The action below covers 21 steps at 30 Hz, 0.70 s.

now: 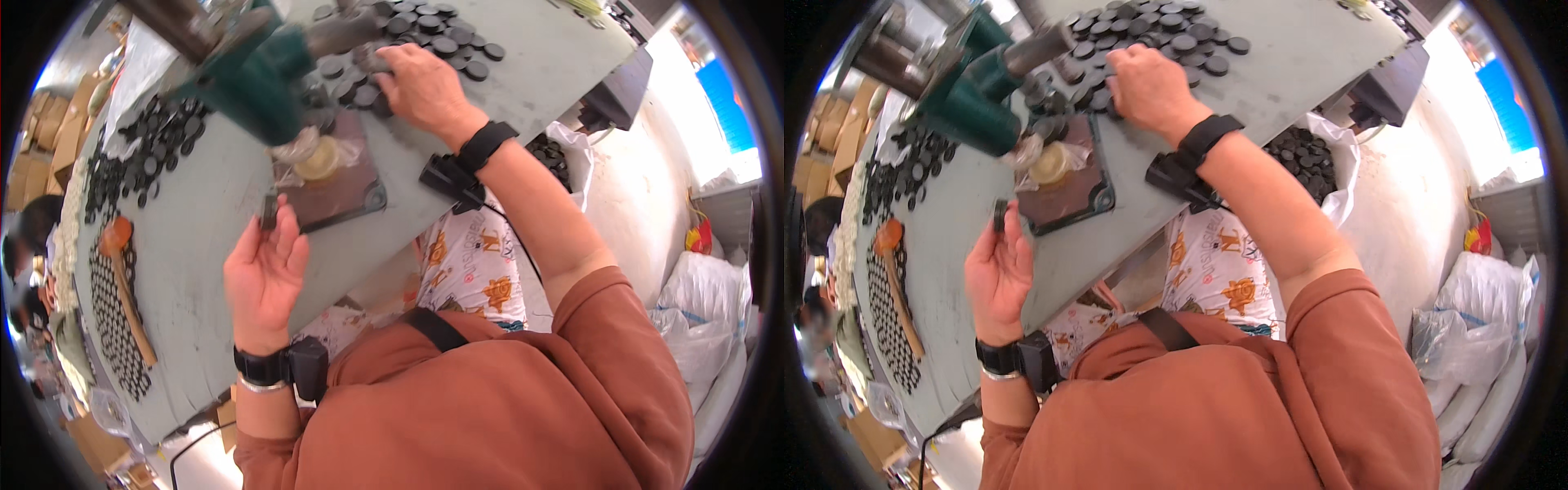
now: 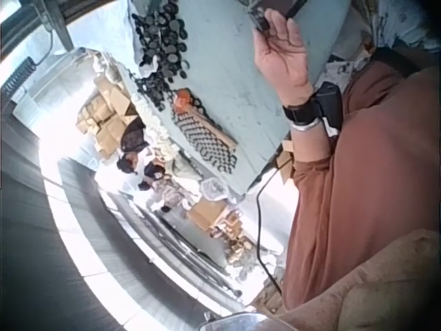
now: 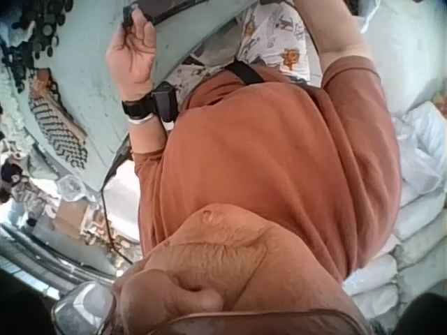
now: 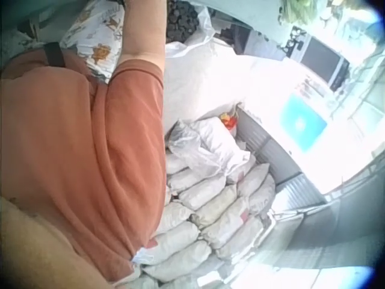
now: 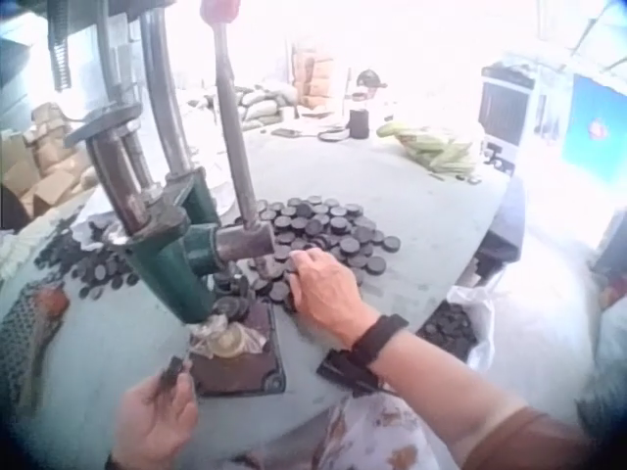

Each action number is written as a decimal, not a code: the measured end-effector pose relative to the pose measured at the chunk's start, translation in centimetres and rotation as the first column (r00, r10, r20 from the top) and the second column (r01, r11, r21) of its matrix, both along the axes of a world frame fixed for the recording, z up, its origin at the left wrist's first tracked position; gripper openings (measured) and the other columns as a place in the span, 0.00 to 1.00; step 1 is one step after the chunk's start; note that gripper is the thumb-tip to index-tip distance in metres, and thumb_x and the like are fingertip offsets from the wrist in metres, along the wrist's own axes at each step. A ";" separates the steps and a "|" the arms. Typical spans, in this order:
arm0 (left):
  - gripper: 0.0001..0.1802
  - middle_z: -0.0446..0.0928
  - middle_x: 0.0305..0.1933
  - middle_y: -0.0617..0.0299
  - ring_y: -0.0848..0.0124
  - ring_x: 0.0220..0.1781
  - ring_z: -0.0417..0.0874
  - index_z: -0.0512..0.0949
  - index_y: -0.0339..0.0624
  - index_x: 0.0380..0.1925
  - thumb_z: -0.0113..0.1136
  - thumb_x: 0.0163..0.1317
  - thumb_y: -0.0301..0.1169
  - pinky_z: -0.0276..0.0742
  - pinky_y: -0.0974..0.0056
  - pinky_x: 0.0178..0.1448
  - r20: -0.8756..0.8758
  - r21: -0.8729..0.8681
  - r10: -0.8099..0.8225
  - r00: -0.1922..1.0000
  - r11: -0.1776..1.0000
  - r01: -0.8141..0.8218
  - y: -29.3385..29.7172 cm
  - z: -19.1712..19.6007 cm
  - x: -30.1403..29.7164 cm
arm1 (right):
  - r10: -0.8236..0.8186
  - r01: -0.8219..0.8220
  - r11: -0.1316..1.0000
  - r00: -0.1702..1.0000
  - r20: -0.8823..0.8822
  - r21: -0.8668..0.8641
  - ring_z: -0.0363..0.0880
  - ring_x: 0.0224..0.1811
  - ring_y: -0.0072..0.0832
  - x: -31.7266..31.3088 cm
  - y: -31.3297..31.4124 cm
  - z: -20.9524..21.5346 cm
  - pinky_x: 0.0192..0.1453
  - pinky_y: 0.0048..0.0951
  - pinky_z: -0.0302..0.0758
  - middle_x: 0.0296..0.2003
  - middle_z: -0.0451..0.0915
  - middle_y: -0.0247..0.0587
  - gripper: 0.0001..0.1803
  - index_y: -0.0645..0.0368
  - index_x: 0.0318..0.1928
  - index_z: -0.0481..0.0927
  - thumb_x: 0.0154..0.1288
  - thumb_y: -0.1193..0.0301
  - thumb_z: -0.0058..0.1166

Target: Using a manual press and a mallet to assemble small black plastic and metal components at a workbench.

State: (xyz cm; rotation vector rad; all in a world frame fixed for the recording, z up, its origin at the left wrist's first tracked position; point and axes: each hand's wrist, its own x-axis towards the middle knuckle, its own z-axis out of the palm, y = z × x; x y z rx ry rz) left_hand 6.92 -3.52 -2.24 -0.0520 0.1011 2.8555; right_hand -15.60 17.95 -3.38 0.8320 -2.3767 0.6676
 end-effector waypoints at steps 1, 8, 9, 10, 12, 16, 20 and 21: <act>0.25 0.71 0.62 0.48 0.63 0.64 0.74 0.60 0.34 0.65 0.32 0.74 0.38 0.70 0.51 0.65 -0.006 -0.025 0.002 1.000 1.000 -0.002 -0.3 -0.1 0.3 | 0.033 -0.033 0.997 0.999 -0.009 -0.063 0.79 0.45 0.40 0.6 -0.2 0.4 0.48 0.37 0.76 0.40 0.79 0.46 0.15 0.57 0.47 0.77 0.60 0.67 0.57; 0.24 0.76 0.52 0.48 0.58 0.54 0.79 0.63 0.33 0.62 0.35 0.75 0.39 0.76 0.53 0.59 0.089 -0.174 0.026 0.996 0.985 -0.010 0.1 0.8 0.6 | 0.466 -0.459 0.882 0.884 0.044 -0.109 0.75 0.50 0.41 1.4 -2.1 2.3 0.54 0.41 0.70 0.40 0.81 0.41 0.22 0.51 0.49 0.80 0.49 0.67 0.55; 0.23 0.76 0.51 0.48 0.59 0.52 0.80 0.63 0.34 0.62 0.35 0.75 0.38 0.77 0.53 0.58 0.103 -0.213 0.043 0.994 0.977 -0.020 0.2 0.9 0.6 | 0.502 -0.502 0.862 0.865 -0.023 -0.074 0.74 0.53 0.40 1.4 -2.9 1.8 0.53 0.44 0.69 0.41 0.80 0.38 0.24 0.47 0.51 0.80 0.49 0.66 0.54; 0.23 0.76 0.51 0.48 0.59 0.52 0.80 0.63 0.34 0.62 0.35 0.75 0.38 0.77 0.53 0.58 0.106 -0.218 0.034 0.994 0.976 -0.010 0.3 0.9 0.6 | 0.493 -0.494 0.866 0.869 -0.022 -0.080 0.74 0.53 0.40 1.8 -3.2 2.4 0.53 0.44 0.69 0.41 0.80 0.38 0.24 0.47 0.51 0.80 0.49 0.66 0.54; 0.23 0.76 0.49 0.49 0.60 0.48 0.80 0.63 0.34 0.62 0.35 0.75 0.38 0.78 0.54 0.56 0.137 -0.276 0.059 0.989 0.961 -0.019 0.8 0.9 0.6 | 0.528 -0.542 0.796 0.840 0.128 0.271 0.69 0.58 0.38 2.2 -3.7 3.8 0.54 0.45 0.68 0.54 0.75 0.31 0.25 0.43 0.56 0.76 0.55 0.70 0.53; 0.23 0.76 0.48 0.49 0.61 0.46 0.80 0.62 0.34 0.63 0.35 0.75 0.38 0.78 0.54 0.55 0.152 -0.298 0.066 0.986 0.954 -0.018 1.4 1.0 0.5 | 0.592 -0.637 0.686 0.770 0.239 0.353 0.70 0.54 0.38 0.8 -4.1 3.7 0.50 0.43 0.69 0.49 0.77 0.31 0.22 0.42 0.56 0.75 0.58 0.69 0.52; 0.23 0.76 0.47 0.50 0.61 0.46 0.80 0.62 0.35 0.63 0.35 0.75 0.38 0.79 0.54 0.54 0.152 -0.316 0.071 0.986 0.948 -0.020 1.6 1.2 0.6 | 0.594 -0.623 0.758 0.782 0.190 0.192 0.71 0.48 0.42 -1.1 -2.1 2.5 0.54 0.37 0.71 0.44 0.77 0.39 0.20 0.47 0.53 0.75 0.59 0.68 0.56; 0.23 0.76 0.47 0.50 0.61 0.46 0.80 0.62 0.36 0.63 0.35 0.75 0.38 0.79 0.54 0.53 0.158 -0.324 0.069 0.985 0.946 -0.015 1.6 1.2 0.5 | 0.593 -0.622 0.759 0.782 0.191 0.192 0.71 0.48 0.42 -1.6 -1.6 2.1 0.54 0.37 0.71 0.44 0.77 0.39 0.20 0.47 0.53 0.75 0.59 0.68 0.56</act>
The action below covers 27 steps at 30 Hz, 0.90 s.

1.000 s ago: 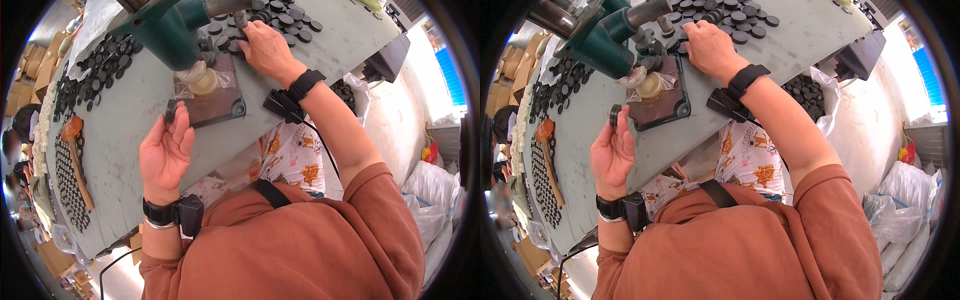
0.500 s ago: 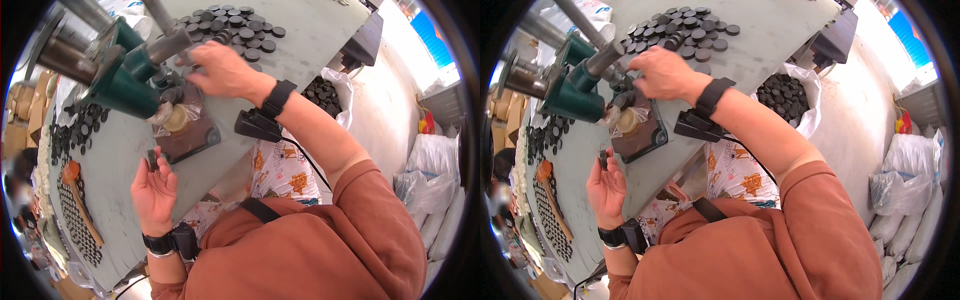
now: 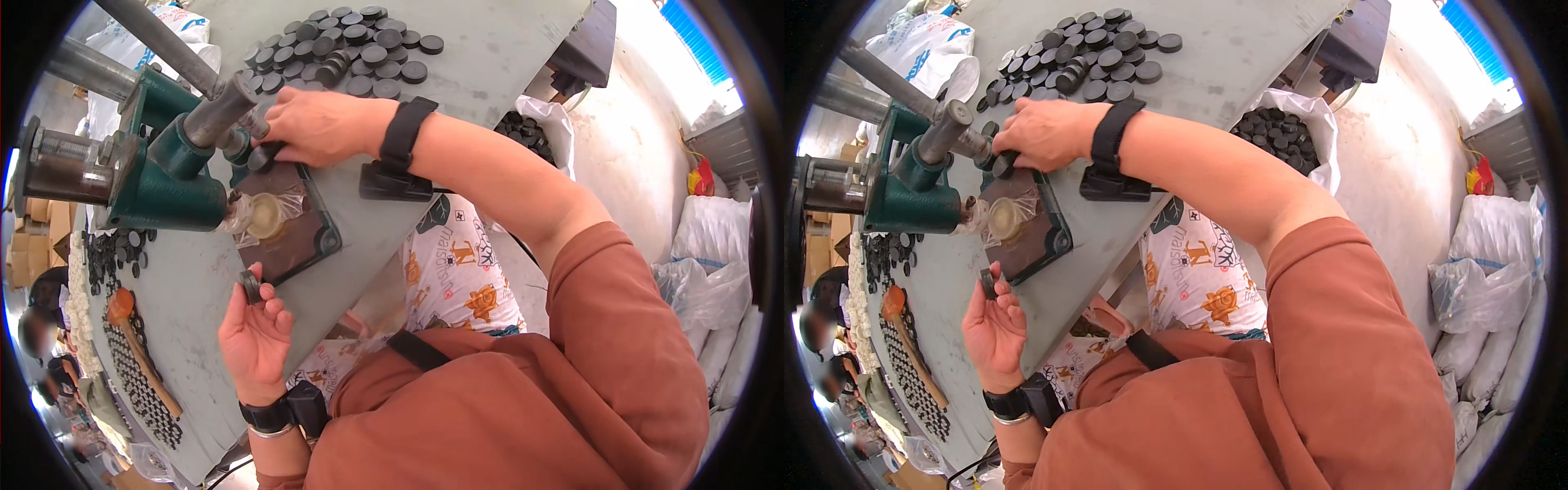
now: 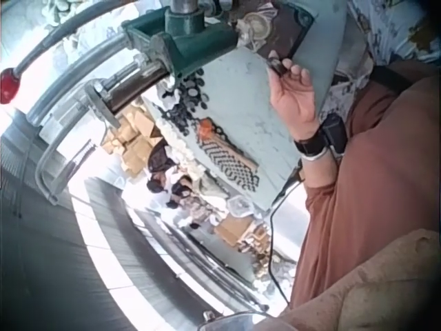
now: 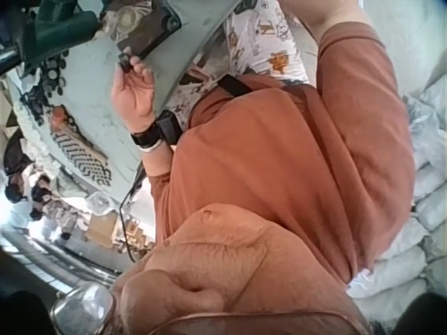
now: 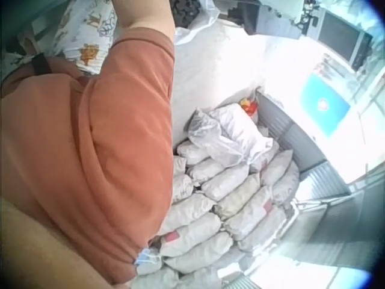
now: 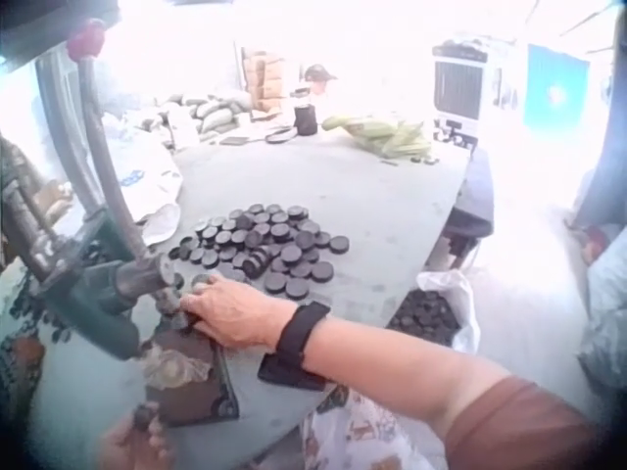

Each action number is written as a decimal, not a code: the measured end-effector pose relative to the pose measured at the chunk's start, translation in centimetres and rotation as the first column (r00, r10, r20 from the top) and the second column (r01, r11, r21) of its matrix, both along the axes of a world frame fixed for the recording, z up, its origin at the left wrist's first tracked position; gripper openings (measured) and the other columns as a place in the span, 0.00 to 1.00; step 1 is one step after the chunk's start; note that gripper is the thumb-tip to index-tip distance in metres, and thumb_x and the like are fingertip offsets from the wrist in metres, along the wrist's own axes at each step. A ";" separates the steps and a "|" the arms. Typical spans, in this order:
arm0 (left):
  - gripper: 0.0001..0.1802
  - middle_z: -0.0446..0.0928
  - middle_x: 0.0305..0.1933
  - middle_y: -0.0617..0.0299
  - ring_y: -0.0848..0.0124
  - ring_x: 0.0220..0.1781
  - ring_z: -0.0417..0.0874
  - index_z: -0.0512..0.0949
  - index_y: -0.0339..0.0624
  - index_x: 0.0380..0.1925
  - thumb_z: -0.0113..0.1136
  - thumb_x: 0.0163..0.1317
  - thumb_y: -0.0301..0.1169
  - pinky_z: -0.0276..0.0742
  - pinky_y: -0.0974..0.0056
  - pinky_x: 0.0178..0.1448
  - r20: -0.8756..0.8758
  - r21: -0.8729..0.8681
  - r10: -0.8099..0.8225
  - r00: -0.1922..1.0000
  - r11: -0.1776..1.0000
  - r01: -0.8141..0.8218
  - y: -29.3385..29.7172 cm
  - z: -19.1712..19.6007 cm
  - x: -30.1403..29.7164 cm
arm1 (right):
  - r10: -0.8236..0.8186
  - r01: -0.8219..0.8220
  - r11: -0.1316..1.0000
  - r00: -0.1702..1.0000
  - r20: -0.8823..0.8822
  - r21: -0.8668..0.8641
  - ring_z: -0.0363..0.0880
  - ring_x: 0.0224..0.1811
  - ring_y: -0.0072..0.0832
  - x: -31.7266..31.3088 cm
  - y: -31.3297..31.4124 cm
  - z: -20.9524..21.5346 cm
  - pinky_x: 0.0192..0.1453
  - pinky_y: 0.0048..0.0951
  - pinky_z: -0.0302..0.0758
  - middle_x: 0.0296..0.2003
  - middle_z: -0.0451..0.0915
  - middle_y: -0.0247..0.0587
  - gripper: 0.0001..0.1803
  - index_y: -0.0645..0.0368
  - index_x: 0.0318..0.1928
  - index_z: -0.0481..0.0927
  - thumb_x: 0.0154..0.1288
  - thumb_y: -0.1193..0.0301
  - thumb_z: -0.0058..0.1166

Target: Using a manual press and a mallet to assemble small black plastic and metal components at a workbench.

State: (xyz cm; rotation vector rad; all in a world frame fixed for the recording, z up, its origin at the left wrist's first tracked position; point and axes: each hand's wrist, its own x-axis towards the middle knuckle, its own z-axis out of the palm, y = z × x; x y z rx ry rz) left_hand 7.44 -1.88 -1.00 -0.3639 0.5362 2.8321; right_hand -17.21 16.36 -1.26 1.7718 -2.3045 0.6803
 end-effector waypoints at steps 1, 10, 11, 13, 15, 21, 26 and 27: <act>0.23 0.76 0.47 0.50 0.61 0.46 0.80 0.62 0.36 0.63 0.35 0.75 0.38 0.79 0.54 0.53 0.000 0.001 -0.002 1.000 1.000 0.002 0.1 0.1 -0.1 | -0.079 0.078 0.997 0.995 -0.057 -0.014 0.72 0.49 0.42 -0.7 0.4 -0.7 0.54 0.37 0.72 0.44 0.77 0.39 0.19 0.50 0.52 0.76 0.59 0.68 0.57; 0.20 0.79 0.42 0.52 0.63 0.40 0.83 0.66 0.36 0.58 0.38 0.74 0.37 0.83 0.58 0.45 0.103 -0.117 -0.010 0.995 0.993 0.022 2.6 0.9 -1.0 | -0.516 0.502 0.857 0.836 -0.186 -0.117 0.73 0.50 0.40 -1.9 1.0 -0.7 0.51 0.38 0.74 0.44 0.78 0.40 0.19 0.54 0.49 0.78 0.56 0.68 0.60; 0.20 0.79 0.42 0.51 0.62 0.40 0.83 0.66 0.36 0.58 0.38 0.74 0.37 0.84 0.58 0.45 0.110 -0.123 -0.012 0.994 0.992 0.026 2.7 0.9 -0.9 | -0.543 0.507 0.835 0.822 -0.169 -0.216 0.75 0.47 0.42 -2.1 0.6 -1.1 0.49 0.38 0.74 0.41 0.78 0.43 0.17 0.55 0.47 0.78 0.56 0.66 0.60; 0.19 0.79 0.42 0.51 0.62 0.40 0.84 0.66 0.36 0.57 0.38 0.74 0.37 0.84 0.58 0.45 0.105 -0.124 -0.022 0.994 0.992 0.035 2.8 0.7 -1.0 | -0.518 0.497 0.837 0.854 -0.042 -0.228 0.76 0.46 0.43 -0.7 -0.4 -0.6 0.49 0.39 0.74 0.40 0.79 0.44 0.17 0.57 0.45 0.78 0.56 0.65 0.60; 0.20 0.79 0.44 0.50 0.61 0.43 0.83 0.65 0.37 0.59 0.36 0.75 0.38 0.84 0.56 0.48 0.082 -0.098 -0.053 0.995 0.993 0.060 2.6 0.3 -0.9 | -0.436 0.465 0.869 0.882 0.181 -0.170 0.77 0.43 0.46 1.9 -1.8 0.0 0.47 0.40 0.75 0.37 0.79 0.48 0.16 0.59 0.41 0.77 0.55 0.63 0.60; 0.18 0.80 0.41 0.47 0.60 0.39 0.85 0.66 0.36 0.56 0.39 0.74 0.36 0.85 0.58 0.42 0.137 -0.260 -0.063 0.989 0.961 0.098 4.5 1.4 -1.9 | -0.379 0.425 0.897 0.880 0.286 -0.119 0.77 0.43 0.45 3.0 -3.9 -1.7 0.48 0.41 0.75 0.36 0.79 0.49 0.17 0.64 0.38 0.78 0.53 0.63 0.61; 0.16 0.79 0.41 0.46 0.57 0.39 0.85 0.67 0.34 0.54 0.43 0.72 0.32 0.85 0.57 0.42 0.162 -0.408 -0.068 0.984 0.904 0.130 6.0 2.9 -3.3 | -0.523 0.558 0.775 0.830 0.194 -0.297 0.76 0.44 0.44 1.6 1.5 -1.1 0.52 0.39 0.73 0.36 0.79 0.48 0.14 0.63 0.39 0.79 0.52 0.70 0.61; 0.15 0.79 0.42 0.47 0.59 0.41 0.85 0.67 0.34 0.53 0.43 0.72 0.31 0.85 0.58 0.45 0.157 -0.475 -0.111 0.981 0.863 0.173 6.6 3.2 -4.0 | -0.554 0.593 0.751 0.805 0.212 -0.292 0.76 0.45 0.44 0.9 3.2 -1.3 0.52 0.39 0.73 0.37 0.80 0.49 0.14 0.63 0.40 0.79 0.52 0.71 0.61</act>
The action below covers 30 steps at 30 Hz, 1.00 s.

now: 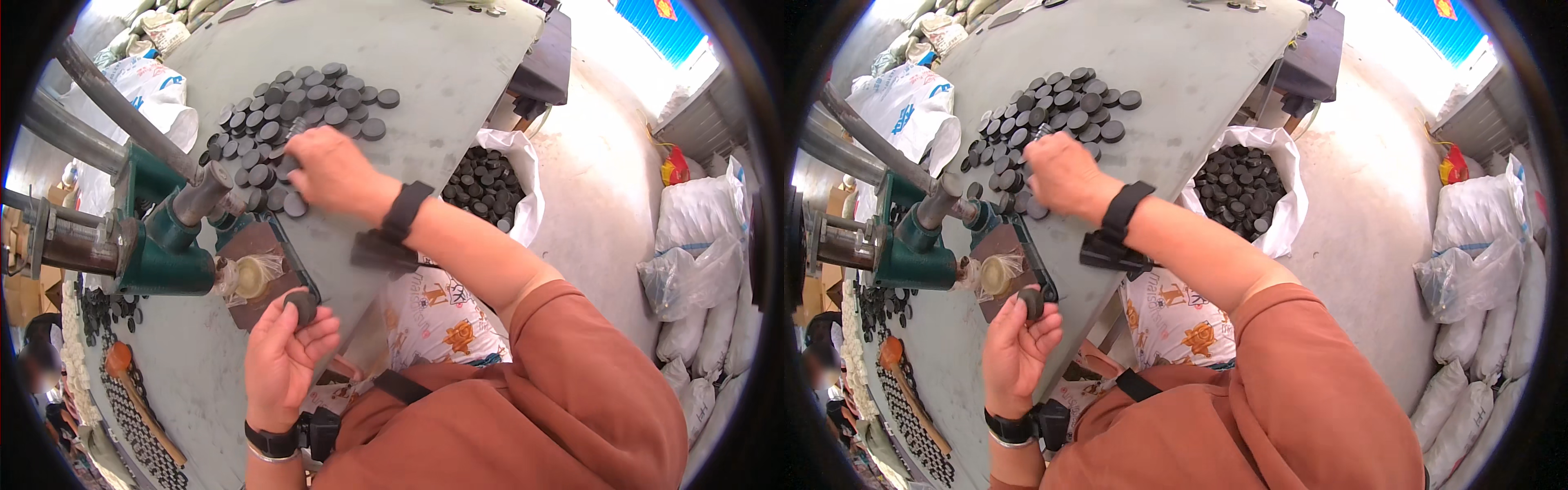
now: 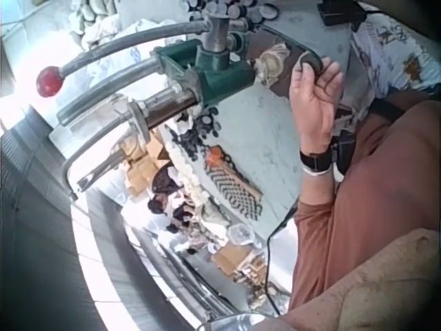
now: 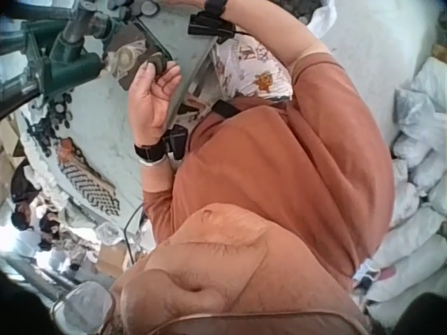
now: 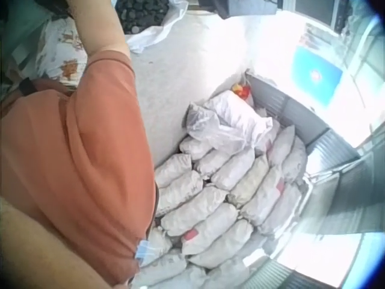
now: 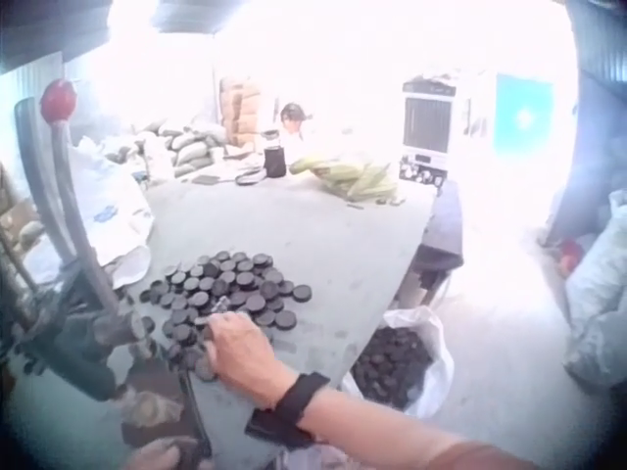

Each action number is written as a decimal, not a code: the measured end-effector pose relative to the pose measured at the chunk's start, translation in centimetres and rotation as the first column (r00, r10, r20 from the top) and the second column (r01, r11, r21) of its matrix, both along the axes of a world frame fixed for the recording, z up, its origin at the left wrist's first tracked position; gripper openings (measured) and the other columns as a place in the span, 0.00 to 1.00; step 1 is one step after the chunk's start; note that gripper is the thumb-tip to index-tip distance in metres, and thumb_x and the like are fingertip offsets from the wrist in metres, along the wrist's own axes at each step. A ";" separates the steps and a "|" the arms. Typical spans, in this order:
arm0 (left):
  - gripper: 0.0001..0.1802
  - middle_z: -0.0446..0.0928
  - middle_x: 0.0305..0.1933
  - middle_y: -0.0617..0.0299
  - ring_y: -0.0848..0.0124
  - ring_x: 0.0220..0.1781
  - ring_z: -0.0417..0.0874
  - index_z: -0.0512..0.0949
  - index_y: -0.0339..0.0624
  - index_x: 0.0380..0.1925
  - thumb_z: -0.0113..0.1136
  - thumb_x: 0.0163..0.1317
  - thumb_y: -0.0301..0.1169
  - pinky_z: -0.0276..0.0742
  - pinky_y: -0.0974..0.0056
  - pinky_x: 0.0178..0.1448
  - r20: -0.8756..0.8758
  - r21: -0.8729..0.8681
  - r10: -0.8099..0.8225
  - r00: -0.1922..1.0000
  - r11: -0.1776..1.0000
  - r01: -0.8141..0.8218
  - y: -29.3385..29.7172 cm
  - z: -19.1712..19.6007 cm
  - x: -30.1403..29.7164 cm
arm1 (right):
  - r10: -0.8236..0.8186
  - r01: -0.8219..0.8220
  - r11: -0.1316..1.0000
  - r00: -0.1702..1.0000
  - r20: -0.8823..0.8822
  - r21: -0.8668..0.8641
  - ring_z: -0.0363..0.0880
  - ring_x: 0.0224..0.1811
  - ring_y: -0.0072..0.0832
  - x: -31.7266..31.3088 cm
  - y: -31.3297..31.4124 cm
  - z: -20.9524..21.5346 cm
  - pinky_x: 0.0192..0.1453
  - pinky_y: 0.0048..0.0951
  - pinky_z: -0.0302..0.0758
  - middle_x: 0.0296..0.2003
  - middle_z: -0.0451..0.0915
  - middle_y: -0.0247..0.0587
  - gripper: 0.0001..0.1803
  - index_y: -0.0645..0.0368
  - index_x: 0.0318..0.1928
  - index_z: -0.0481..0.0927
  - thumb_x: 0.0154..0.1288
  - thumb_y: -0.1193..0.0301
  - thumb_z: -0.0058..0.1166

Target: Using a manual press and a mallet to assemble small black plastic and metal components at a workbench.

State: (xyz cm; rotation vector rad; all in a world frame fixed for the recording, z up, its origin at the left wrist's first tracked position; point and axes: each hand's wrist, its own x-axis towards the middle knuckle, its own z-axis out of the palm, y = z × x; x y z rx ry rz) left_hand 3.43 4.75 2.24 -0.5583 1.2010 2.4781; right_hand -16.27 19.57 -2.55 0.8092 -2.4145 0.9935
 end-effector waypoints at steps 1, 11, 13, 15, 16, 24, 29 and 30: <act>0.15 0.79 0.44 0.49 0.62 0.44 0.84 0.68 0.35 0.53 0.44 0.71 0.30 0.84 0.60 0.47 -0.006 -0.076 -0.050 0.999 0.996 0.050 0.5 0.1 -0.7 | -0.034 0.034 0.999 0.999 0.023 -0.009 0.77 0.45 0.43 -0.5 1.1 -0.4 0.53 0.39 0.73 0.37 0.80 0.49 0.15 0.63 0.40 0.79 0.51 0.71 0.60; 0.15 0.69 0.54 0.40 0.52 0.57 0.76 0.61 0.20 0.48 0.39 0.72 0.27 0.77 0.55 0.60 0.124 -0.068 0.136 0.983 0.989 -0.128 4.9 -1.7 -8.9 | -0.174 0.173 0.985 0.973 -0.149 -0.022 0.80 0.37 0.42 -2.1 4.8 -1.1 0.45 0.37 0.76 0.32 0.81 0.47 0.15 0.64 0.41 0.79 0.53 0.71 0.59; 0.16 0.66 0.57 0.39 0.50 0.58 0.74 0.57 0.23 0.53 0.37 0.73 0.27 0.76 0.52 0.61 0.081 -0.100 0.155 0.985 0.984 -0.147 5.3 -2.3 -9.9 | -0.201 0.203 0.979 0.977 0.067 -0.012 0.80 0.38 0.42 -0.2 5.5 -0.1 0.44 0.37 0.75 0.31 0.81 0.46 0.16 0.64 0.41 0.79 0.53 0.69 0.60; 0.17 0.66 0.57 0.38 0.50 0.58 0.74 0.57 0.27 0.56 0.37 0.73 0.28 0.75 0.49 0.62 0.001 -0.182 0.195 0.981 0.964 -0.191 5.6 -2.8 -10.3 | -0.199 0.202 0.979 0.973 0.118 -0.016 0.80 0.37 0.42 1.7 6.2 0.2 0.43 0.38 0.75 0.30 0.81 0.46 0.17 0.63 0.42 0.79 0.52 0.68 0.61; 0.17 0.66 0.57 0.38 0.50 0.58 0.74 0.57 0.27 0.56 0.37 0.73 0.28 0.75 0.49 0.62 0.001 -0.184 0.192 0.981 0.965 -0.189 5.8 -2.7 -10.7 | -0.201 0.207 0.978 0.966 0.166 -0.018 0.80 0.37 0.42 2.5 6.5 0.3 0.42 0.38 0.75 0.29 0.80 0.46 0.18 0.63 0.42 0.78 0.52 0.68 0.62; 0.22 0.69 0.55 0.41 0.52 0.57 0.74 0.55 0.31 0.60 0.38 0.74 0.36 0.72 0.48 0.63 -0.035 -0.008 0.184 0.982 0.983 -0.185 5.1 -3.4 -12.2 | -0.103 0.127 0.980 0.982 0.156 -0.151 0.79 0.37 0.44 4.7 5.8 -1.5 0.43 0.39 0.75 0.35 0.78 0.50 0.20 0.63 0.46 0.76 0.51 0.71 0.61; 0.24 0.72 0.51 0.43 0.54 0.50 0.79 0.54 0.31 0.61 0.41 0.73 0.36 0.76 0.50 0.55 -0.071 -0.173 0.045 0.996 0.983 -0.057 5.4 -2.1 -7.8 | -0.127 0.133 0.989 0.988 0.092 -0.066 0.76 0.42 0.44 4.0 5.9 -1.7 0.46 0.39 0.75 0.39 0.74 0.48 0.21 0.61 0.48 0.76 0.51 0.71 0.61; 0.23 0.73 0.49 0.45 0.57 0.48 0.80 0.57 0.31 0.59 0.41 0.73 0.37 0.77 0.53 0.53 -0.072 -0.266 -0.006 0.997 0.964 -0.014 5.9 -1.2 -6.5 | -0.127 0.133 0.989 0.987 0.097 -0.064 0.76 0.42 0.44 3.6 5.9 -1.6 0.46 0.39 0.75 0.39 0.74 0.48 0.21 0.61 0.48 0.76 0.51 0.71 0.61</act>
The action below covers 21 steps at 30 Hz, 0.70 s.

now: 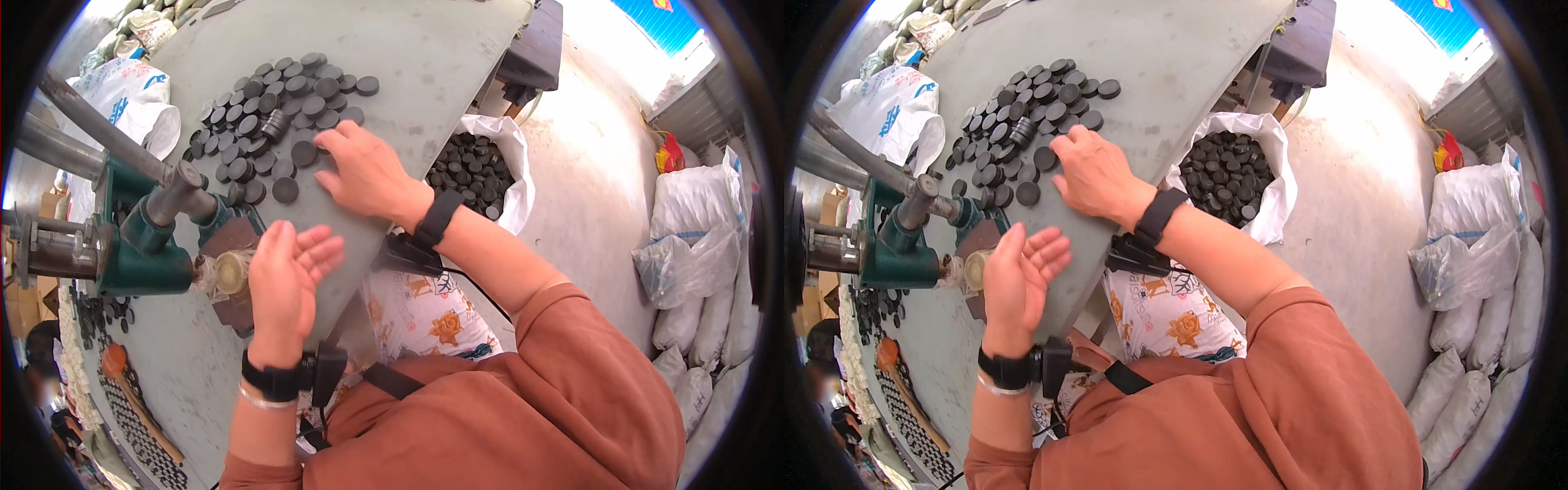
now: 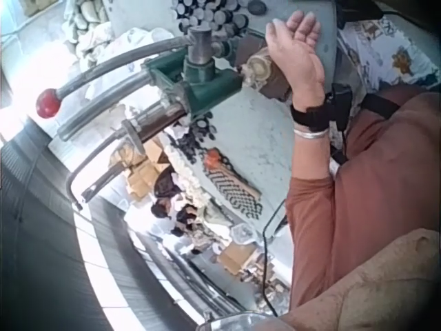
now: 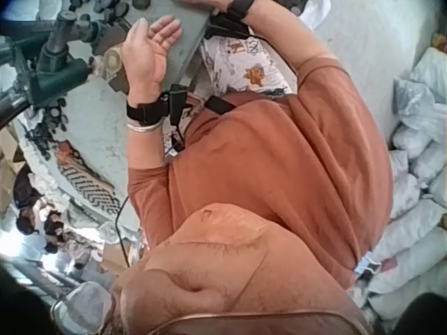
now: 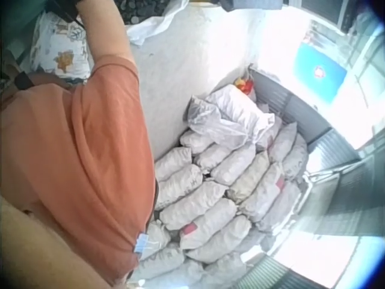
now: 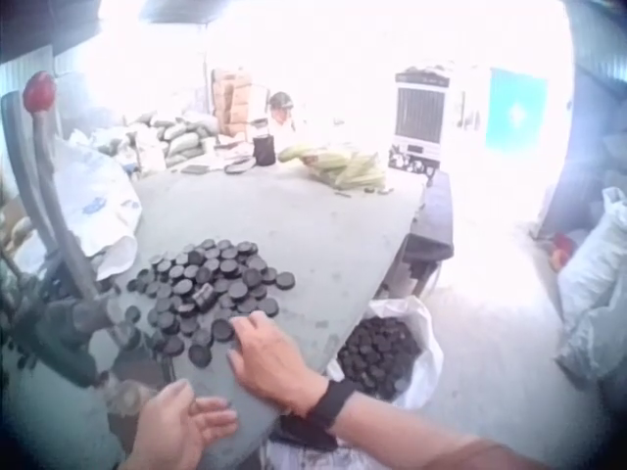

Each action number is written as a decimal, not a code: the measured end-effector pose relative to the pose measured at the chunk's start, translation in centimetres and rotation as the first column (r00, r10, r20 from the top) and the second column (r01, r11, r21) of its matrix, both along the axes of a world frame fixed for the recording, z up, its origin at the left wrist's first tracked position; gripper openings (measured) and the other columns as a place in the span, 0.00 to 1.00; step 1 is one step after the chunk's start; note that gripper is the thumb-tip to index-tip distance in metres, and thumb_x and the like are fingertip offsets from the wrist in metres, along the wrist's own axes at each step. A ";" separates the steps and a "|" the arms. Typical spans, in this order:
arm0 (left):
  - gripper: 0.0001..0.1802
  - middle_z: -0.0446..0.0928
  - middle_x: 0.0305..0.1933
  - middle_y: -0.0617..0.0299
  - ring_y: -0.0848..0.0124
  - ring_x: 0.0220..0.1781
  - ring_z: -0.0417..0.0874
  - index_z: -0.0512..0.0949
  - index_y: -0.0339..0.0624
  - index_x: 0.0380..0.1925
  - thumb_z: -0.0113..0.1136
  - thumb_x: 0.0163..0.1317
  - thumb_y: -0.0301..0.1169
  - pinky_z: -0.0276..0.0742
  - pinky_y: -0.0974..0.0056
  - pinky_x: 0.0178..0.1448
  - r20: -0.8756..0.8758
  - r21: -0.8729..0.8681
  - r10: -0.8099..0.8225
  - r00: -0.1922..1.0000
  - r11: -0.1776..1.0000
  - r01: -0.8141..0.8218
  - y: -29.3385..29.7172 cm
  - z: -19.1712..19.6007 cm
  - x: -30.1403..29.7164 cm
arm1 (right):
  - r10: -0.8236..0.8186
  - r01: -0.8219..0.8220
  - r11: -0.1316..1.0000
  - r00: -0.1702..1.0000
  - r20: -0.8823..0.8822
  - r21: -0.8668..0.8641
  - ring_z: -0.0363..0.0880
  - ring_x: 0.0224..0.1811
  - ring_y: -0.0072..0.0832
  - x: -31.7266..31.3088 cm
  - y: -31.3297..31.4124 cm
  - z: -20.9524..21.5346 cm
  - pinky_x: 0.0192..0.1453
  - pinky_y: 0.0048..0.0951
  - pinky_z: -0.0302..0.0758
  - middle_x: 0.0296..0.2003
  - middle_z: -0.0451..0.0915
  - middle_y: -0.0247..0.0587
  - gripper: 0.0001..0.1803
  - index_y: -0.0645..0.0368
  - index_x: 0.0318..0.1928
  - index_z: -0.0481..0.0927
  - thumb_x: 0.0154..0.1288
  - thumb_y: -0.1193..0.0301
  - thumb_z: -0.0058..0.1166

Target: Using a manual press and a mallet to assemble small black plastic and metal components at a workbench.

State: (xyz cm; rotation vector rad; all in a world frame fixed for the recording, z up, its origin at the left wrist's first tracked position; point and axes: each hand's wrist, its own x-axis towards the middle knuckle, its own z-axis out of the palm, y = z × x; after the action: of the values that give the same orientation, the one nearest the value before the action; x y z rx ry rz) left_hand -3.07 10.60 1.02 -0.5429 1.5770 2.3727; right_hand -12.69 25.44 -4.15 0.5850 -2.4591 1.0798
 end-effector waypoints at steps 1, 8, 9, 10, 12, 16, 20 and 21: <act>0.22 0.75 0.47 0.47 0.59 0.45 0.81 0.61 0.31 0.57 0.41 0.73 0.37 0.78 0.56 0.51 0.003 -0.096 -0.036 0.999 0.995 0.036 -0.1 0.6 1.4 | -0.004 0.005 1.000 0.999 -0.046 0.016 0.76 0.43 0.45 -0.4 -0.4 0.3 0.46 0.40 0.75 0.39 0.74 0.49 0.20 0.60 0.47 0.76 0.51 0.71 0.61; 0.14 0.79 0.38 0.53 0.65 0.38 0.84 0.69 0.30 0.51 0.47 0.70 0.27 0.81 0.65 0.43 0.028 -0.346 -0.275 0.961 0.899 0.267 -2.3 -0.3 8.6 | 0.137 -0.125 0.900 0.991 0.002 0.417 0.76 0.44 0.47 -4.6 -2.8 1.8 0.46 0.41 0.76 0.39 0.74 0.51 0.20 0.62 0.47 0.77 0.51 0.72 0.59; 0.14 0.79 0.38 0.53 0.65 0.38 0.84 0.70 0.30 0.51 0.47 0.70 0.27 0.81 0.65 0.44 -0.001 -0.368 -0.297 0.955 0.888 0.276 -2.7 -0.9 9.1 | 0.168 -0.160 0.884 0.986 0.021 0.439 0.76 0.44 0.47 -4.8 -2.9 1.9 0.46 0.41 0.76 0.40 0.74 0.52 0.20 0.63 0.47 0.77 0.52 0.73 0.59; 0.13 0.79 0.38 0.53 0.65 0.38 0.84 0.70 0.29 0.51 0.48 0.69 0.26 0.82 0.64 0.45 0.002 -0.371 -0.285 0.959 0.890 0.265 -3.0 -1.2 9.4 | 0.169 -0.159 0.881 0.985 0.017 0.445 0.76 0.44 0.47 -4.9 -2.8 1.8 0.46 0.41 0.76 0.40 0.74 0.52 0.20 0.63 0.47 0.77 0.52 0.73 0.59; 0.13 0.79 0.38 0.52 0.65 0.38 0.84 0.70 0.30 0.51 0.48 0.69 0.26 0.82 0.64 0.44 -0.004 -0.346 -0.266 0.964 0.905 0.248 -3.5 -1.5 9.9 | 0.212 -0.210 0.972 0.977 -0.010 0.105 0.78 0.44 0.38 -4.7 -1.9 1.7 0.45 0.35 0.77 0.42 0.77 0.50 0.19 0.64 0.50 0.76 0.57 0.72 0.58; 0.13 0.79 0.38 0.52 0.65 0.38 0.84 0.70 0.30 0.51 0.48 0.69 0.26 0.82 0.64 0.44 -0.005 -0.300 -0.235 0.972 0.928 0.223 -4.0 -1.9 10.3 | 0.511 -0.266 0.814 0.752 0.416 -0.517 0.78 0.40 0.20 -2.3 -0.5 3.9 0.46 0.24 0.76 0.44 0.79 0.38 0.21 0.66 0.57 0.71 0.64 0.72 0.55; 0.13 0.79 0.38 0.53 0.65 0.38 0.85 0.70 0.30 0.51 0.48 0.69 0.26 0.82 0.64 0.44 -0.020 -0.284 -0.250 0.968 0.930 0.235 -4.1 -2.0 10.1 | 0.707 -0.267 0.571 0.640 0.300 -0.777 0.80 0.40 0.23 -1.3 -0.5 3.4 0.45 0.24 0.80 0.39 0.76 0.35 0.21 0.69 0.58 0.68 0.66 0.74 0.53; 0.13 0.79 0.37 0.53 0.65 0.37 0.85 0.70 0.31 0.51 0.48 0.69 0.26 0.82 0.64 0.44 -0.029 -0.283 -0.250 0.968 0.931 0.232 -4.1 -2.1 10.1 | 0.706 -0.266 0.573 0.641 0.302 -0.775 0.80 0.40 0.23 -1.3 -0.4 3.4 0.45 0.24 0.80 0.39 0.76 0.35 0.21 0.69 0.58 0.68 0.66 0.74 0.53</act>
State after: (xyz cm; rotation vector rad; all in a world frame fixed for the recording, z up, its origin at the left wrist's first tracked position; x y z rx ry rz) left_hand 7.06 6.47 -1.08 -0.3033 1.9000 2.0212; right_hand -13.97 25.00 -0.73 0.8391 -2.0506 2.6217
